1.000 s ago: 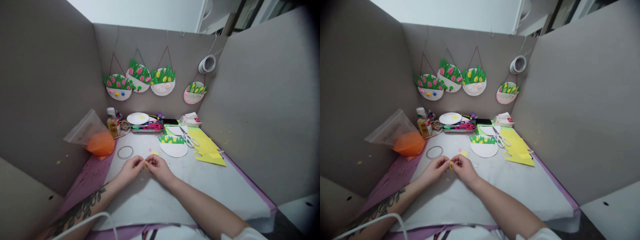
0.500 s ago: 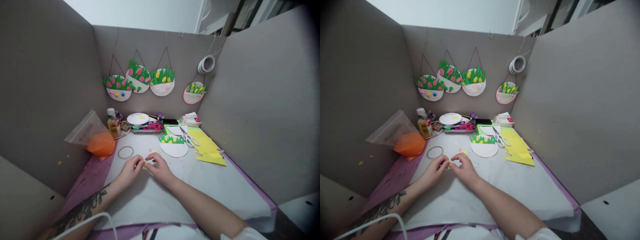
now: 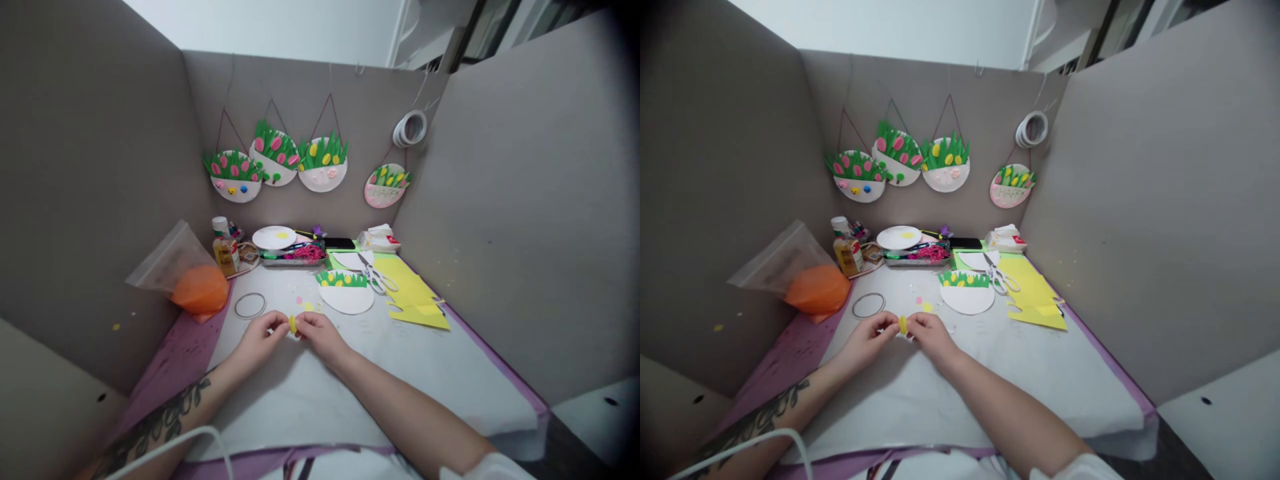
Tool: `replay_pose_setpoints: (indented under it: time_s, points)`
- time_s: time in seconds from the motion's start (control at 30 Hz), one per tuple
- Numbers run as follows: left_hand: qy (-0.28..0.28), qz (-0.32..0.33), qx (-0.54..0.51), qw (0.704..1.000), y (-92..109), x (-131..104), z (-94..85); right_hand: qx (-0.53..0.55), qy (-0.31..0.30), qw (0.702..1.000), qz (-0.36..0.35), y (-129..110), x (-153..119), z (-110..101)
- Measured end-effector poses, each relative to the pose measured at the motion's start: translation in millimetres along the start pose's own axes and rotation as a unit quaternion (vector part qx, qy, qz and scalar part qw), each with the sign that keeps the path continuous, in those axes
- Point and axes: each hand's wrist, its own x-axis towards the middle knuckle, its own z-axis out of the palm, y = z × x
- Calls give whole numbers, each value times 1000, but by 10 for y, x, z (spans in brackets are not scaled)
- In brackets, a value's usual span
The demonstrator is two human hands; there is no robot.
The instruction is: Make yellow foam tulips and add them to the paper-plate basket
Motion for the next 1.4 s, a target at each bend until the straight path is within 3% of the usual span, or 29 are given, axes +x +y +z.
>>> replay_pose_setpoints:
  time_s: [0.23, 0.43, 0.67, 0.97, 1.17, 1.4]
  points:
    - [-5, 0, -5, 1000, 0, 5, 0, 33, -21, 999, 24, -15, -14, -2]
    - [9, -22, -13, 1000, -25, 24, 2, -81, -21, 996, -32, -41, -49, 2]
    - [5, -22, -28, 999, 14, 13, 9, -130, -15, 990, -48, -51, -54, 14]
    - [43, -4, -11, 999, 18, -13, -13, -82, -56, 994, -51, -71, -115, 80]
    - [12, -22, -47, 999, 15, -8, 21, -138, -15, 987, -76, -41, -123, 140]
    - [17, -20, -25, 999, 30, -16, 19, -154, -29, 984, -83, -68, -141, 154]
